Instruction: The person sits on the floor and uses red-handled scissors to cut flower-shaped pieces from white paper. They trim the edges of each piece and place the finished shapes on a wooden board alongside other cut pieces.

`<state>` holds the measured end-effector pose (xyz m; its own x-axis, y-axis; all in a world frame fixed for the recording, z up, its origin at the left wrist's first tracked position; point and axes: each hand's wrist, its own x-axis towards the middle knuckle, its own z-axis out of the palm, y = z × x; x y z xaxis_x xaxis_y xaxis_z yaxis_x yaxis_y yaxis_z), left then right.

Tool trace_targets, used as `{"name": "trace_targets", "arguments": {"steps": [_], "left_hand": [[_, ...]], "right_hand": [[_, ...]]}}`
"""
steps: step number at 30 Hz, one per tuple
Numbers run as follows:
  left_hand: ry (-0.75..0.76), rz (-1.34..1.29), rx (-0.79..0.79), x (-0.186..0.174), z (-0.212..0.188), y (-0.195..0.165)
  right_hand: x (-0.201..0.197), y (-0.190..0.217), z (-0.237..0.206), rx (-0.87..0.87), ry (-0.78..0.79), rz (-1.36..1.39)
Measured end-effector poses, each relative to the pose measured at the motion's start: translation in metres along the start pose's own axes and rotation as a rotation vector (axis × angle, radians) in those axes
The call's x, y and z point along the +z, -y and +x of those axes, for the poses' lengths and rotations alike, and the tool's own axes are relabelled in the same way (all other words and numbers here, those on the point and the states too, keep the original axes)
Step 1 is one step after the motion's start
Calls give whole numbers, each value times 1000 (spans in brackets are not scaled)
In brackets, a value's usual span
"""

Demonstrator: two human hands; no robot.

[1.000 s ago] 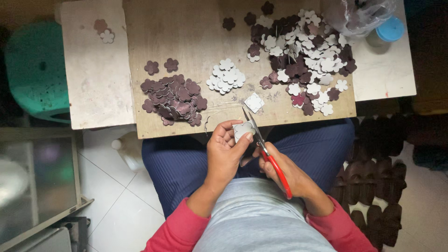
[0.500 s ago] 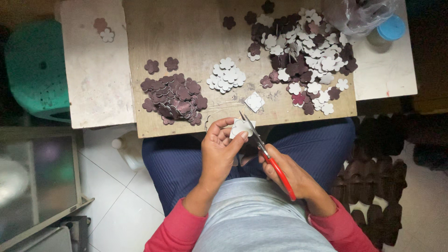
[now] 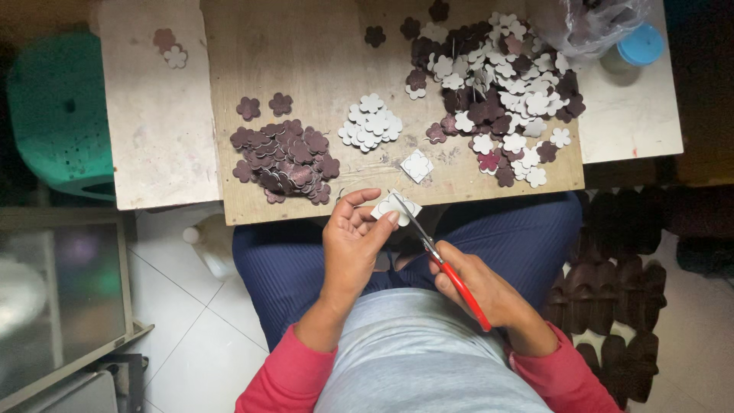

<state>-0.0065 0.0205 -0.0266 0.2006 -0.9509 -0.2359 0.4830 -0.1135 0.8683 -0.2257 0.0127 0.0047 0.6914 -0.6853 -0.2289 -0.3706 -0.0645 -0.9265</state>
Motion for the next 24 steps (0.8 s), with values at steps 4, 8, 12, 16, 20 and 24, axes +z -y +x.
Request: {"name": "trace_targets", "arguments": {"steps": [4, 8, 12, 16, 20, 24], "left_hand": [[-7, -14, -3, -1, 2, 0], [-4, -8, 9, -3, 4, 0], [-21, 34, 0, -3, 5, 1], [-20, 44, 0, 0, 4, 4], [-5, 24, 1, 1, 3, 6], [24, -5, -30, 4, 0, 9]], "right_hand": [[0, -1, -1, 40, -4, -6], [-1, -2, -2, 82, 3, -33], [-2, -2, -1, 28, 22, 4], [-2, -1, -1, 48, 75, 131], [0, 0, 1, 63, 65, 131], [2, 0, 4, 50, 37, 107]]}}
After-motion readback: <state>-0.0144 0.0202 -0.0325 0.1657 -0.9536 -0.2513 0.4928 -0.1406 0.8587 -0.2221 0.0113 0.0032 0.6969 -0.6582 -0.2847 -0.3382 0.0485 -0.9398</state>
